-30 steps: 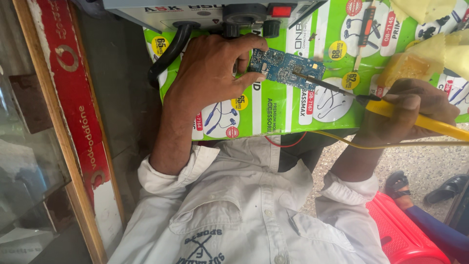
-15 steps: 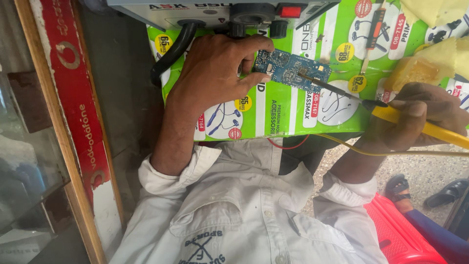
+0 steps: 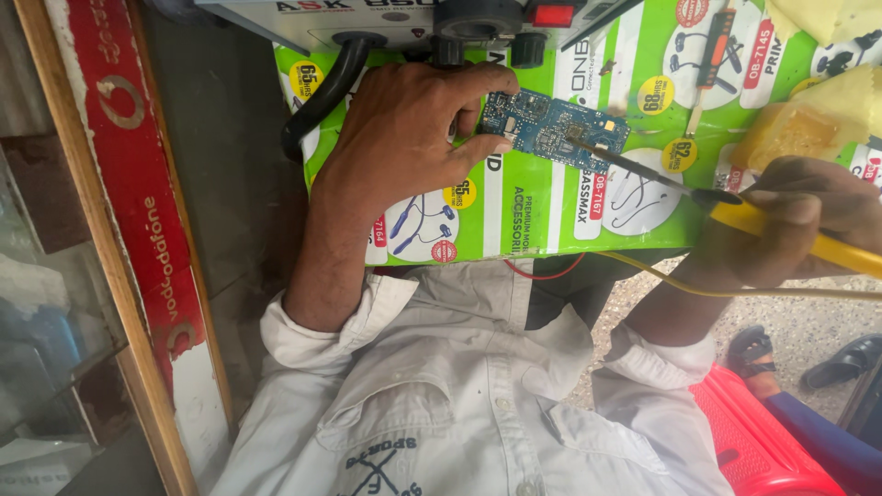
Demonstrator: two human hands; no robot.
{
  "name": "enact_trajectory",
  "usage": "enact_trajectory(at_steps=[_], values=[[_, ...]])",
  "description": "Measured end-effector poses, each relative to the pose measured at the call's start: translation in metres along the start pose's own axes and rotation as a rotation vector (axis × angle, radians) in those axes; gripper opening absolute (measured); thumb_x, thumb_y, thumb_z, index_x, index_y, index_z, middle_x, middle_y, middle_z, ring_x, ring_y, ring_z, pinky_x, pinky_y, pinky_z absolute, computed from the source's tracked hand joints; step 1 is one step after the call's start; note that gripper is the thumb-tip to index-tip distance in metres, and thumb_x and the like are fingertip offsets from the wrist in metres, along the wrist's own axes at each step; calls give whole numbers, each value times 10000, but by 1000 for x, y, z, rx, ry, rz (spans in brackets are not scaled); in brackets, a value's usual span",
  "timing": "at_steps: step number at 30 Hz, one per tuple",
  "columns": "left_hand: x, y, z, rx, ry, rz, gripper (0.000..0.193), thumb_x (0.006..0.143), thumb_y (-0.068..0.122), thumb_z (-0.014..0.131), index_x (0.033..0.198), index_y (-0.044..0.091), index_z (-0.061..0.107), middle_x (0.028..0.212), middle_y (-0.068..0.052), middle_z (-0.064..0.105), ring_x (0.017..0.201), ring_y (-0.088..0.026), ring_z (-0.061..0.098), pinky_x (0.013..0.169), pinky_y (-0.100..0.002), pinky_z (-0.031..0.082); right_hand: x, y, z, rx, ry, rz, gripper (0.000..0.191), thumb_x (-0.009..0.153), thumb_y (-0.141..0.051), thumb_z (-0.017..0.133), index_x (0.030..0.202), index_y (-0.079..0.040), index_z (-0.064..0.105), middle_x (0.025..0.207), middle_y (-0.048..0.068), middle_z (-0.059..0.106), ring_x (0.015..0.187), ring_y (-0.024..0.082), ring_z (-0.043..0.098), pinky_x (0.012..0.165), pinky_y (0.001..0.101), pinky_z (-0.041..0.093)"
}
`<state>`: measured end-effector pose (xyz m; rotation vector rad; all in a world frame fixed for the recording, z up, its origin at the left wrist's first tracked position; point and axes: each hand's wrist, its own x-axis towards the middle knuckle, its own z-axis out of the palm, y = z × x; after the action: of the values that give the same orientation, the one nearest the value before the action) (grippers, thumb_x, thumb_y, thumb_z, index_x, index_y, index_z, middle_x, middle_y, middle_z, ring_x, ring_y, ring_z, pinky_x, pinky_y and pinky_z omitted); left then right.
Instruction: The person uses a soldering iron to apply solder to several points on a small blue circuit board. The board is held steady with the left hand while the right hand guides the iron. The work is performed on a green product box used as a makeshift work surface.
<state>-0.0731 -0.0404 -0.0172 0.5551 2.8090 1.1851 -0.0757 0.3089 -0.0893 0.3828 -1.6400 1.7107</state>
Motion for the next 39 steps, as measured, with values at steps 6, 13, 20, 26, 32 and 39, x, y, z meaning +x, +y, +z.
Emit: enact_trajectory(at_steps=[6,13,20,26,32,39], values=[[-1,-2,1,-17,10,15,385,866,223,877,1195,109,712,654,5,652,543,-196,631,539,-396,430,-9,15,-10,33,28,-56,265,952,-74,646,794,-11,443,653,157,488,576,255,509,539,323,436],[-3,-5,1,-7,14,39,378,871,223,876,1189,100,714,662,1,653,552,-186,633,535,-388,436,-22,31,-28,145,192,29,228,912,-8,658,861,-20,437,713,150,451,582,262,464,559,367,446],[-4,-5,3,-10,30,37,374,884,222,871,1199,96,714,683,-4,661,558,-177,637,531,-373,443,-13,18,-22,18,-15,-4,211,969,-19,570,804,-19,438,696,84,529,598,170,491,629,301,473],[-3,-5,2,-7,28,43,374,884,228,875,1196,99,714,684,-1,663,562,-181,636,538,-385,440,-6,21,-21,64,-1,127,267,1020,-144,471,795,-3,444,780,125,536,688,210,533,819,394,571],[-4,-8,3,-15,30,41,384,877,230,880,1199,103,716,682,-1,658,559,-179,634,536,-380,445,-11,38,-39,251,-14,310,279,1031,-189,475,801,-43,412,756,112,492,684,206,536,928,475,613],[-5,-9,4,-9,31,40,380,883,237,881,1197,102,715,676,4,653,555,-167,631,530,-369,444,-13,30,-34,209,184,286,268,1042,-74,568,829,-6,420,787,124,478,659,176,501,715,294,500]])
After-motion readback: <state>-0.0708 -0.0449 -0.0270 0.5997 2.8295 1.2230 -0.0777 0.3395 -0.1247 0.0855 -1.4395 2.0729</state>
